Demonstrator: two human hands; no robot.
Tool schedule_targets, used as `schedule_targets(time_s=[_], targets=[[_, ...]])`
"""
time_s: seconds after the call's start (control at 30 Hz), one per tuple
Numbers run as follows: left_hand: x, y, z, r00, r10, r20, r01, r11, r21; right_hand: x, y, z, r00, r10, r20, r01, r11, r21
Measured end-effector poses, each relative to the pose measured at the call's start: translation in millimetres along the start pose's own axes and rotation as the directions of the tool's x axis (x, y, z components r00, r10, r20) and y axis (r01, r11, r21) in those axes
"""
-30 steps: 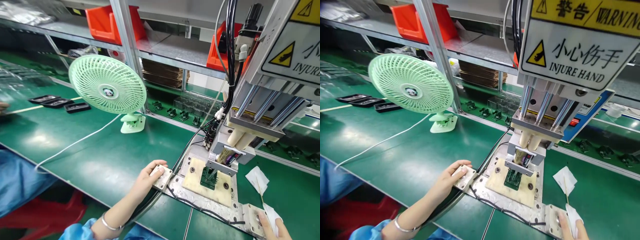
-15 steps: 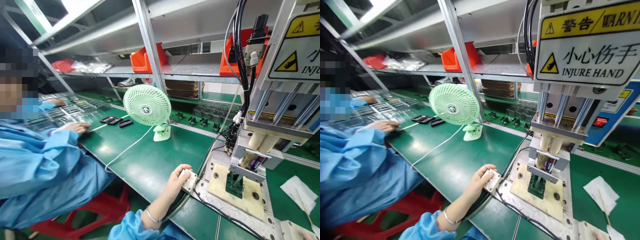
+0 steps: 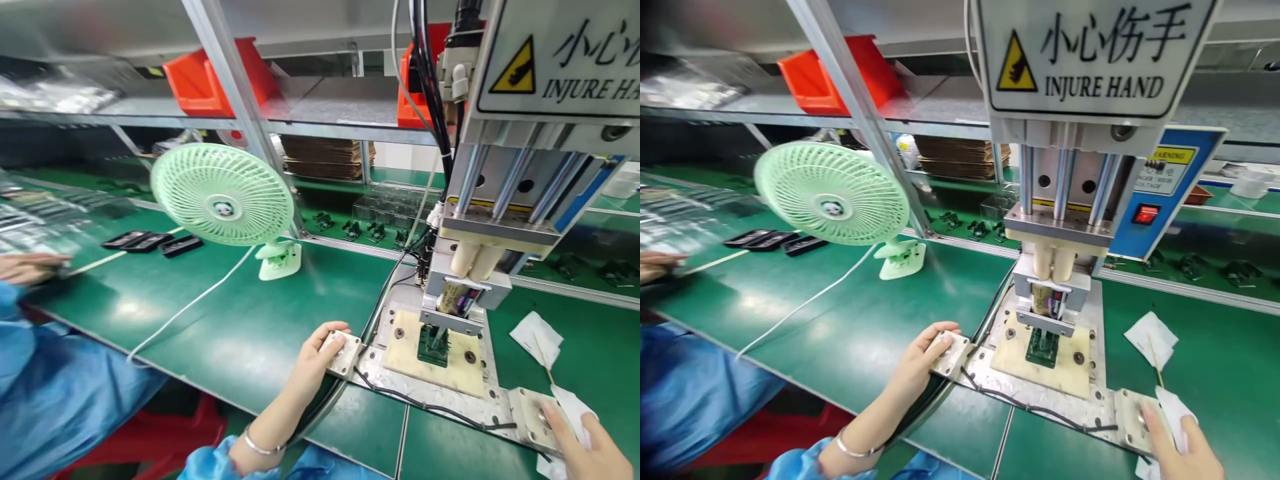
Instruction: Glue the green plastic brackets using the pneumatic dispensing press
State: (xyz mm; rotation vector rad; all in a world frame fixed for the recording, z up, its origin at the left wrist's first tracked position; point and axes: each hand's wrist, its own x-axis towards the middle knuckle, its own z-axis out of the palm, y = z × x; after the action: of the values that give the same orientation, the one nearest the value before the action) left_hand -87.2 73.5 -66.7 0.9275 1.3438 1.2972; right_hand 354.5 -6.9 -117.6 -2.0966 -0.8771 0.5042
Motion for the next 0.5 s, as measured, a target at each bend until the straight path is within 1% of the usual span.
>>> schedule_targets(time_s=[0.07,0.1,0.23,0.37,0.5], targets=[[0.5,-0.3,-1.8,1.000,-0.016,0.000,0.016,1.000,0.005,-3.4,-9.6,-1.6,0.998,0.033,0.053,-0.034,0.999,0.019],[0.9,-0.3,-2.7,1.000,-0.024,0.000,0.024,1.000,0.009,-5.2,-13.8,-1.2,0.998,0.028,0.054,-0.030,0.999,0.039],[3.2,0.9,-5.3,0.998,-0.065,-0.024,0.065,0.998,0.026,-13.6,-25.8,4.3,0.996,-0.084,0.000,0.083,0.986,0.142],[6.8,3.7,-6.2,0.992,-0.114,-0.051,0.115,0.993,0.020,-20.0,-35.2,9.8,0.980,-0.191,-0.054,0.198,0.963,0.185],[10.3,4.5,-8.2,0.986,-0.152,-0.068,0.152,0.988,-0.008,-20.5,-41.9,11.5,0.974,-0.221,-0.048,0.226,0.945,0.237]])
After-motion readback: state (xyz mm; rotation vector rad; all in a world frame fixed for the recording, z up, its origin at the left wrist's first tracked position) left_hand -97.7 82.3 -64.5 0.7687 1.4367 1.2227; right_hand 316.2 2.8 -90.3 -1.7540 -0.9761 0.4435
